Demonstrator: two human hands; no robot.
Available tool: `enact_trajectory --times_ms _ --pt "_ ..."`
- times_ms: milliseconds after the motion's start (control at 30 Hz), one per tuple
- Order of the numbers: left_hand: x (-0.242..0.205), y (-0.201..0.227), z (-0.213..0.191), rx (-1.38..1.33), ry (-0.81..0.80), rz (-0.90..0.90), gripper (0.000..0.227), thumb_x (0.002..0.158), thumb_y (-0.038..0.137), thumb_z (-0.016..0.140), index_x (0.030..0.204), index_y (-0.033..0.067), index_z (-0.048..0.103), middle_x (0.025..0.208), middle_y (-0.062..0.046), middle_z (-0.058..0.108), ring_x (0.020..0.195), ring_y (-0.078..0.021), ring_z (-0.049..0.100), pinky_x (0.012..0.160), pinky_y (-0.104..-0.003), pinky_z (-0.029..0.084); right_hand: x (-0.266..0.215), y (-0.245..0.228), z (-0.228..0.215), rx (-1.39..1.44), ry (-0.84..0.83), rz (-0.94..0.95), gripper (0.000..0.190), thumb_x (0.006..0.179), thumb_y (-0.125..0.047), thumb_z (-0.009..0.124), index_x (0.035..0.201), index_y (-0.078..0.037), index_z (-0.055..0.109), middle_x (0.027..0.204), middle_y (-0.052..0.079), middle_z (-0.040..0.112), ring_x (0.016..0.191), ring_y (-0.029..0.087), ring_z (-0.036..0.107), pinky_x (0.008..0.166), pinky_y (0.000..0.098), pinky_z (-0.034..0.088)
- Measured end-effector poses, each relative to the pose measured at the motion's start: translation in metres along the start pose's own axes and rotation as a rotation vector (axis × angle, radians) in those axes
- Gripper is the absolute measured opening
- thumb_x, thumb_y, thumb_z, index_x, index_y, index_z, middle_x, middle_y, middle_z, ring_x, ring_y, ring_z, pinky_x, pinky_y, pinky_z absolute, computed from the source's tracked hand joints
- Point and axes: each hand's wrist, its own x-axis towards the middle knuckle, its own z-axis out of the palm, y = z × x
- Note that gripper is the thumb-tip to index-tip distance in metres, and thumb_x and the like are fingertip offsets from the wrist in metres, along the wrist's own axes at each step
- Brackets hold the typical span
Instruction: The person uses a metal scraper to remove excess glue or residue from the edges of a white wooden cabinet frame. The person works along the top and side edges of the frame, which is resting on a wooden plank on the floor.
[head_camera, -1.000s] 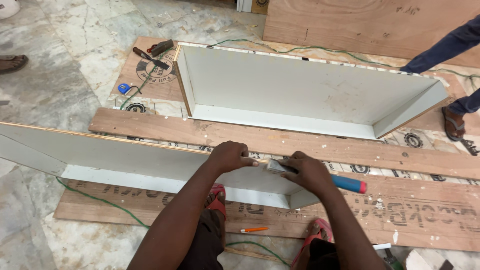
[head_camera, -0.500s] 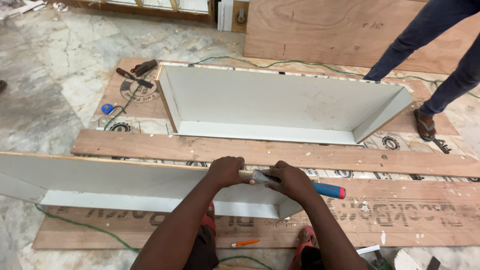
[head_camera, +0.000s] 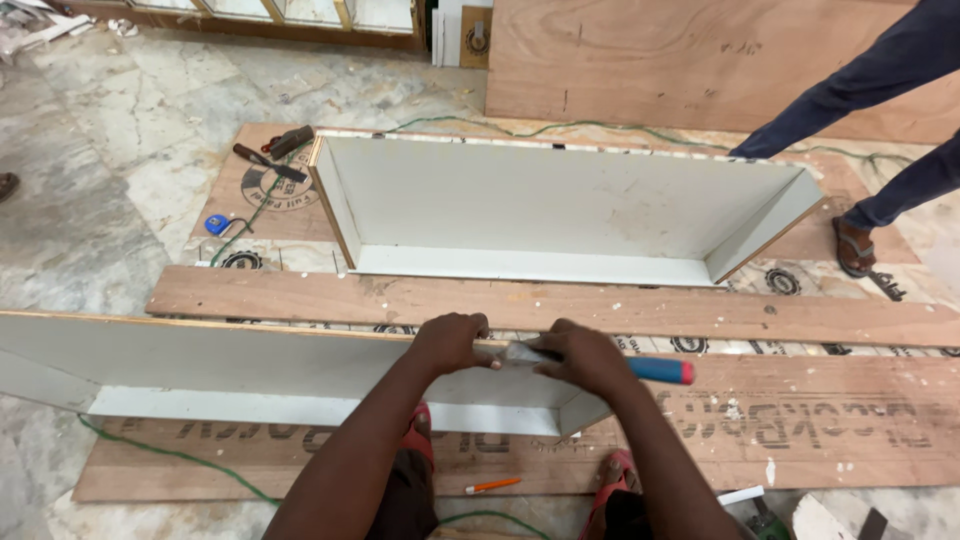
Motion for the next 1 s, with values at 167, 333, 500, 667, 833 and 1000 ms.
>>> enact_trajectory --times_ms 167,333,500,667,833,1000 --pt "-0.002 -0.005 0.002 -0.01 -0.006 0.032 0.071 0.065 0.061 0.086 0.115 0.0137 0.068 0.105 -0.007 0.075 0.104 -0.0277 0.071 0.086 -0.044 0.055 -0.005 -0.004 -0.001 -0.008 0.004 0.021 0.045 0.08 -0.039 0.081 0.123 -0.028 0.075 0.115 -0.001 0.069 0.096 0.021 0.07 0.084 0.039 0.057" --pt "-0.001 0.002 0.0 0.064 -0.021 0.036 0.075 0.067 0.063 0.086 0.119 0.0134 0.065 0.105 -0.009 0.074 0.107 -0.0297 0.069 0.089 -0.045 0.054 -0.006 -0.007 -0.003 -0.02 0.001 0.035 0.045 0.081 -0.04 0.08 0.124 -0.028 0.075 0.115 -0.001 0.068 0.096 0.022 0.07 0.083 0.0394 0.057" --pt "-0.004 0.006 -0.004 0.045 -0.026 0.023 0.078 0.066 0.063 0.086 0.122 0.0133 0.063 0.104 -0.01 0.074 0.107 -0.0307 0.069 0.088 -0.046 0.054 -0.003 -0.011 0.008 0.037 0.079 -0.069 0.046 0.081 -0.04 0.08 0.124 -0.026 0.074 0.113 0.001 0.068 0.093 0.023 0.07 0.081 0.041 0.057" --pt "-0.009 0.008 -0.009 0.067 -0.046 0.019 0.081 0.067 0.065 0.084 0.124 0.0123 0.061 0.102 -0.012 0.074 0.104 -0.0321 0.07 0.088 -0.047 0.054 -0.005 -0.014 0.004 0.0 0.007 0.015 0.045 0.081 -0.04 0.079 0.123 -0.029 0.075 0.112 0.0 0.069 0.093 0.022 0.071 0.081 0.0398 0.057" --pt "-0.01 0.011 0.002 0.079 0.063 0.095 0.081 0.066 0.068 0.083 0.117 0.0083 0.064 0.104 -0.011 0.074 0.103 -0.0308 0.07 0.084 -0.046 0.055 -0.011 -0.013 0.001 0.002 0.036 -0.002 0.045 0.079 -0.041 0.08 0.122 -0.027 0.075 0.114 0.001 0.067 0.093 0.023 0.07 0.078 0.0399 0.057" --pt "-0.003 0.017 0.012 0.152 0.065 0.118 0.074 0.074 0.069 0.08 0.111 0.0063 0.065 0.095 -0.012 0.075 0.096 -0.0308 0.072 0.079 -0.045 0.057 -0.014 -0.016 0.005 -0.01 0.037 0.049 0.044 0.082 -0.042 0.078 0.123 -0.026 0.074 0.109 0.0 0.068 0.092 0.022 0.071 0.078 0.0394 0.057"
